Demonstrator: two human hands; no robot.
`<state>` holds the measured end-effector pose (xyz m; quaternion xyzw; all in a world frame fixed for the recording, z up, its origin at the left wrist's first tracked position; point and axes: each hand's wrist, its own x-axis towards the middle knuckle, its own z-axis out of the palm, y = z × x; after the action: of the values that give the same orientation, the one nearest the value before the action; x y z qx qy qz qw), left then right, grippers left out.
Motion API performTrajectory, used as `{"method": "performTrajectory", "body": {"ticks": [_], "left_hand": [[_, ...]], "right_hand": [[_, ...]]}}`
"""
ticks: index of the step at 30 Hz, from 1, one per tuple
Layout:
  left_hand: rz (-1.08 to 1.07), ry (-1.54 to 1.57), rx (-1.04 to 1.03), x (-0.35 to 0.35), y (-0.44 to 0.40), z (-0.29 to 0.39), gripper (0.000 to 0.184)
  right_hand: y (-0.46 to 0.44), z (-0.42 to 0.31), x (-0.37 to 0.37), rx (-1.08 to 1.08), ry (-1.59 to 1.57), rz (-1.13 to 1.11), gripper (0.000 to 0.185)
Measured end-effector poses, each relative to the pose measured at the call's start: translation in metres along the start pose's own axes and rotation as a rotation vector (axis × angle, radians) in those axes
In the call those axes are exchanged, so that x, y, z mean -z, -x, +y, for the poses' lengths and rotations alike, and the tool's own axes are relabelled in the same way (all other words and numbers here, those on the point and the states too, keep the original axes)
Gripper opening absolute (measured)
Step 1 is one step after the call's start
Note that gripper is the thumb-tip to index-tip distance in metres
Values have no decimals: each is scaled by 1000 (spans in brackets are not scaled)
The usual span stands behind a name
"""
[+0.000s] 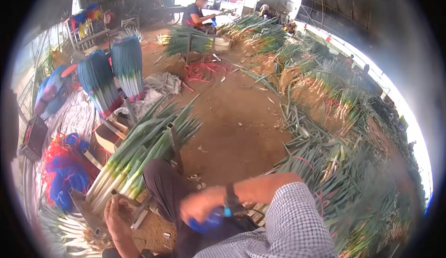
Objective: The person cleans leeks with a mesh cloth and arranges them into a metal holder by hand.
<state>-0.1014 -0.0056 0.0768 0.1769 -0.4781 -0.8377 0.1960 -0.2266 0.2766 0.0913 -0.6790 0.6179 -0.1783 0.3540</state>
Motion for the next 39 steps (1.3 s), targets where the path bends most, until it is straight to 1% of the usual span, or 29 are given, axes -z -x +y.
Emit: {"method": "performTrajectory", "body": {"ticks": [1,2,3,4,6,7,8,9,10,12,14,15,16,17,18,20,21,22,24,25,26,27,28,29,31,32,34,36,39], "left_hand": [[63,-64,60,0,11,16,20],[29,-66,-4,14,13,13,22],[129,-153,-44,23,20,15,20],[103,-391,-160,47,28,15,25],[143,-882,-413,97,43,16,37],[228,-507,-155,95,50,38,32],[310,-124,95,92,55,58,27],[368,-513,-161,100,57,55,29],[433,-922,-392,119,66,48,31],[467,-1629,-445,132,116,70,46],[605,-933,-273,153,156,75,30],[709,-592,-248,162,176,77,22],[774,-612,-242,163,194,75,16],[839,-630,-235,163,210,73,11],[896,-71,-211,191,223,57,9],[900,165,-249,213,250,35,11],[894,340,-280,213,256,31,12],[972,364,-272,207,258,25,13],[899,324,-237,209,275,11,14],[962,268,-217,202,281,11,22],[1015,121,-193,182,287,21,17],[1046,111,-206,176,297,19,15],[1075,92,-223,174,311,22,13],[1103,123,-240,185,326,14,13],[1181,327,-300,207,349,-13,12],[1215,402,-328,211,362,-28,12],[1165,360,-350,194,385,-44,14],[1134,432,-316,172,395,-46,19],[1180,242,-190,116,412,-48,21]], "right_hand": [[-14,25,17,-214,124,142,13],[-11,16,48,-213,329,432,14],[-7,6,80,-259,512,726,16],[-17,21,93,-148,866,998,19],[-44,-26,87,38,182,1083,21],[-52,-46,67,172,-406,680,23],[-68,-55,39,359,-540,376,21],[-105,-11,-31,512,-709,-46,20],[-92,36,-88,498,-644,200,9],[-100,21,-33,266,47,103,7],[-104,22,25,132,636,505,7],[-114,14,62,134,315,586,8],[-111,-14,72,-6,92,809,19],[-113,-44,77,7,-299,891,23],[-116,-61,74,-10,-675,963,30],[-121,-81,40,315,-863,319,30],[-132,-77,21,316,-547,148,25],[-149,-62,-13,313,-229,-14,20],[-180,-35,-78,298,404,-315,10],[-198,-12,-70,331,704,-17,9],[-215,2,-50,203,697,130,9],[-217,-16,-14,199,290,338,13],[-217,-45,6,260,100,564,21],[-208,-87,23,208,-157,528,29],[-201,-134,19,509,-455,143,34],[-204,-143,1,489,-753,-248,36],[-230,-125,-53,609,-426,-548,29],[-271,-58,-68,552,315,27,26],[-301,-43,-15,279,68,464,19]]}}
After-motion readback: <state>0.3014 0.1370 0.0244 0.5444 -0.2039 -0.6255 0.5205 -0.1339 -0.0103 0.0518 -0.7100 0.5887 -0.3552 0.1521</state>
